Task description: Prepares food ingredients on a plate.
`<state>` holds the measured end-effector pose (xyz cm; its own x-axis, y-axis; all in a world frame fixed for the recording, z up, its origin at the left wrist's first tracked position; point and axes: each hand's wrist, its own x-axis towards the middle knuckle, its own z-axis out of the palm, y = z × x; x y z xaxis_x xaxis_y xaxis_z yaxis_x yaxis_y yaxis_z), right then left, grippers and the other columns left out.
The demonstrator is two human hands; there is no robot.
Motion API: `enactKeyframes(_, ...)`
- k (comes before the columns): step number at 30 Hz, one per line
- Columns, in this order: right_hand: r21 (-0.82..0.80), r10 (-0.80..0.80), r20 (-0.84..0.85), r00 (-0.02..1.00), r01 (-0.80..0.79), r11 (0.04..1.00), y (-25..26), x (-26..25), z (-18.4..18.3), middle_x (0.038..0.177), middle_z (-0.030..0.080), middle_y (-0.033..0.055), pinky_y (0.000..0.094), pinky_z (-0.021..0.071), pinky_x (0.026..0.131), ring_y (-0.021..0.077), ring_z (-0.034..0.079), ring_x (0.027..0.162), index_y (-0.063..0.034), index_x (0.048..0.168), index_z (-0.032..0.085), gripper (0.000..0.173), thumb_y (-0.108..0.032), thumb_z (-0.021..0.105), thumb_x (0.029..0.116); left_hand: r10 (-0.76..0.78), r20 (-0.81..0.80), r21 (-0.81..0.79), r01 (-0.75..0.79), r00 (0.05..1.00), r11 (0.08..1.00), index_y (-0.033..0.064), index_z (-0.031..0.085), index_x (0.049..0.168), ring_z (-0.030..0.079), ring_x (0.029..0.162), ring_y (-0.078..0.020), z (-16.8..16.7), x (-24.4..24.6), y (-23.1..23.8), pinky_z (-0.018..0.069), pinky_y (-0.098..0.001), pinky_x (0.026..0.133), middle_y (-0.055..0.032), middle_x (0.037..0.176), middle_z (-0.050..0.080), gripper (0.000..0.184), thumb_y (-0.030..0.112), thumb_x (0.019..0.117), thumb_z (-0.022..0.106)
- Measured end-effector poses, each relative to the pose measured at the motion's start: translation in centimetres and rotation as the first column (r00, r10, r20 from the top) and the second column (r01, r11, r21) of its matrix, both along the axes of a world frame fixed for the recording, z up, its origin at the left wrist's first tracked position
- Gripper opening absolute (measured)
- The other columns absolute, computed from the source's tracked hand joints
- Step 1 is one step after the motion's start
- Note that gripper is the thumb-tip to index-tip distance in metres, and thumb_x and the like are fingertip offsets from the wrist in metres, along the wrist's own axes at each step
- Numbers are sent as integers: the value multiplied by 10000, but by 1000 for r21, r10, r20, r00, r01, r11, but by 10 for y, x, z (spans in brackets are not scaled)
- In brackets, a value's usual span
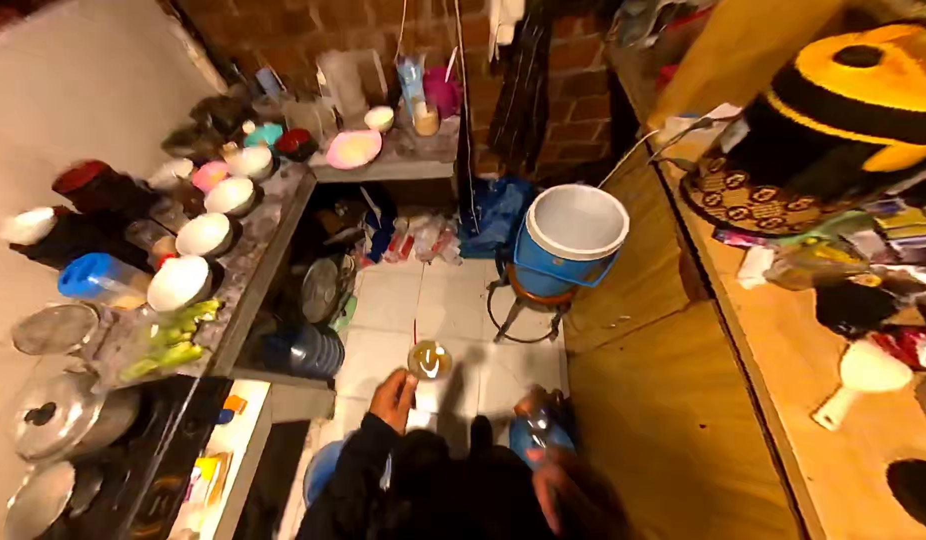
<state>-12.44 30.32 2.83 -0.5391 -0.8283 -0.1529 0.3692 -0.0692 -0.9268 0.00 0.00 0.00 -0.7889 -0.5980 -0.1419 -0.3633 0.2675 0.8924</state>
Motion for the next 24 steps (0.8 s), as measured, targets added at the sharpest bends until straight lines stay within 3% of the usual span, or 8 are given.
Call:
enactKeyframes(2,225,43,-404,914,53,973,-61,-55,26,786,699,-9,234,550,507,43,600,553,0,1203,687,292,-170,500,1057,9,14,-12,-8,1000,1000,-85,626,1051,615,657,-139,7,-35,-33,554,-329,655,-95,787,641,288,145,1042,452)
enactKeyframes(5,325,245,-761,600,27,945,-168,-153,42,990,706,96,303,591,703,132,655,754,-22,1217,707,303,-135,497,1030,16,11,-31,-16,1000,999,-76,628,1044,613,663,-133,4,-89,-89,548,-315,656,-99,798,645,296,163,1053,454)
enactKeyframes(9,637,617,-721,315,-47,769,-310,-243,71,1041,707,195,528,577,845,340,705,922,-15,1182,722,253,-136,554,1035,2,51,-67,2,999,998,-71,646,1019,617,688,-157,-10,-150,-165,546,-342,696,-112,798,647,305,178,1060,475)
enactKeyframes(13,730,721,-681,129,39,682,-426,-300,88,909,725,175,592,563,731,383,716,865,-56,1046,743,211,-236,639,1013,-25,55,-160,34,998,987,-75,671,1030,656,767,-237,-12,-209,-247,570,-407,766,-179,901,666,321,191,1054,493)
enactKeyframes(16,699,698,-689,196,-76,711,-488,-337,82,860,715,150,566,566,719,345,712,819,-64,1051,727,193,-228,637,1006,-41,121,-139,58,992,989,-75,670,1058,665,825,-275,-6,-243,-299,568,-432,810,-204,968,666,338,208,1059,486)
enactKeyframes(19,495,528,-772,353,-187,849,-543,-362,60,913,743,109,457,600,766,240,717,804,-72,1093,750,268,-282,605,1012,-16,112,-148,33,994,988,-84,663,1045,664,813,-287,-1,-271,-348,570,-437,790,-218,967,660,321,188,1047,493)
enactKeyframes(22,270,316,-900,300,-184,945,-598,-378,41,971,745,105,411,615,746,229,727,831,-98,1086,781,276,-248,555,1034,52,94,-177,-35,994,984,-82,663,1026,664,796,-287,1,-295,-389,574,-430,775,-214,938,661,309,183,1043,504)
enactKeyframes(24,209,267,-934,236,-243,947,-631,-397,36,956,735,111,405,618,718,236,725,819,-109,1068,792,266,-225,556,1034,110,73,-198,-93,991,976,-82,657,1005,647,753,-274,0,-311,-418,565,-417,737,-204,890,652,307,182,1039,505)
